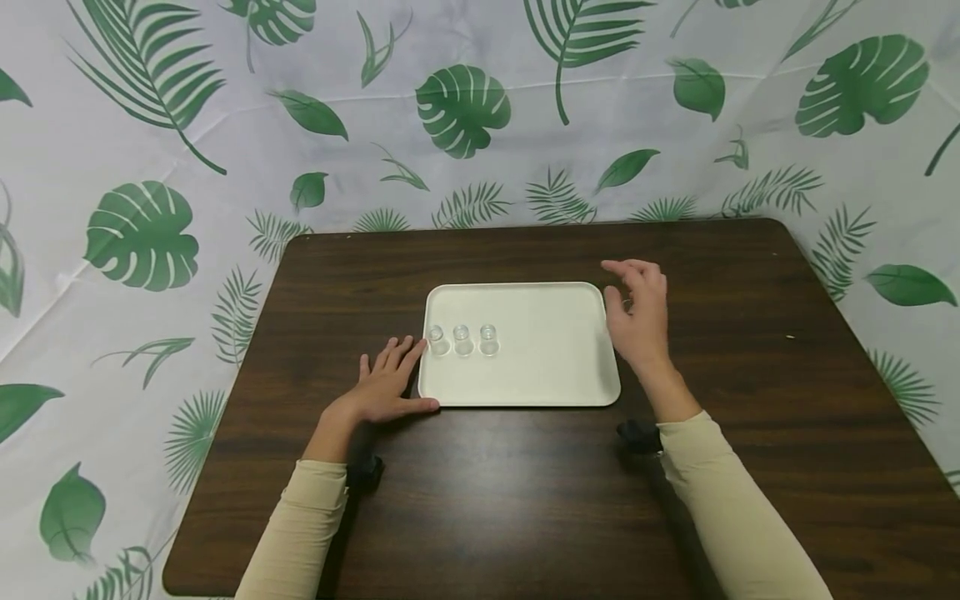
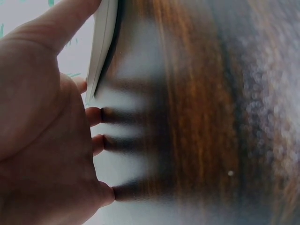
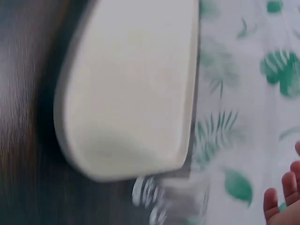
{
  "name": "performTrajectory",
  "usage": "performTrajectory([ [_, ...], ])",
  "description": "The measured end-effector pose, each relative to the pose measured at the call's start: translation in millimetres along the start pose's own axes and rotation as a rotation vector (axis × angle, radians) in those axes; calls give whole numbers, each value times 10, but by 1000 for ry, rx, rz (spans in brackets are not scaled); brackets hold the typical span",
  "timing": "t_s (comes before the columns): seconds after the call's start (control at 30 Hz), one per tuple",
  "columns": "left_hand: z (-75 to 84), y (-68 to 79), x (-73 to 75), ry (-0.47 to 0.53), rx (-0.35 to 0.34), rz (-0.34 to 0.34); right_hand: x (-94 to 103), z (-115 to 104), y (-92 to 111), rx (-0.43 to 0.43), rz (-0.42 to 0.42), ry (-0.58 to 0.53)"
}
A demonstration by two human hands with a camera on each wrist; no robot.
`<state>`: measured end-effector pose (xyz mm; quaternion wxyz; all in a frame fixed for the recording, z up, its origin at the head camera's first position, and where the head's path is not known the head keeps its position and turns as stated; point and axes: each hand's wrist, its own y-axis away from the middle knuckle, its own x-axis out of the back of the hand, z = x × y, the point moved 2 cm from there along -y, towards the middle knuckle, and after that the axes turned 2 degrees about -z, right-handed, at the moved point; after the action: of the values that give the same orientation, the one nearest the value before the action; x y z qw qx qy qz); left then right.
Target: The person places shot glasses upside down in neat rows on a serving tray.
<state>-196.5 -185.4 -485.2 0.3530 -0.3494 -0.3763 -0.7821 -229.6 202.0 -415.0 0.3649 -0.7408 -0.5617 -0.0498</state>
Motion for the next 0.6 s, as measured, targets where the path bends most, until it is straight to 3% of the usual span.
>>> performTrajectory([
  [0.17,31,23,19,-7,2,-10,274,378,-51,-282,115,-51],
  [0.23,47,29,26,-14,6,-16,353,519,-46,-386,113,-56],
  [0.33,64,38,41,-11,-1,-11,425,696,-12,-511,44,-69],
  [0.43,61,39,40,-17,-3,-4,451,826,35,-574,-45,-96],
  [0.6,54,38,33,-19,-6,-1,441,968,105,-573,-165,-101],
])
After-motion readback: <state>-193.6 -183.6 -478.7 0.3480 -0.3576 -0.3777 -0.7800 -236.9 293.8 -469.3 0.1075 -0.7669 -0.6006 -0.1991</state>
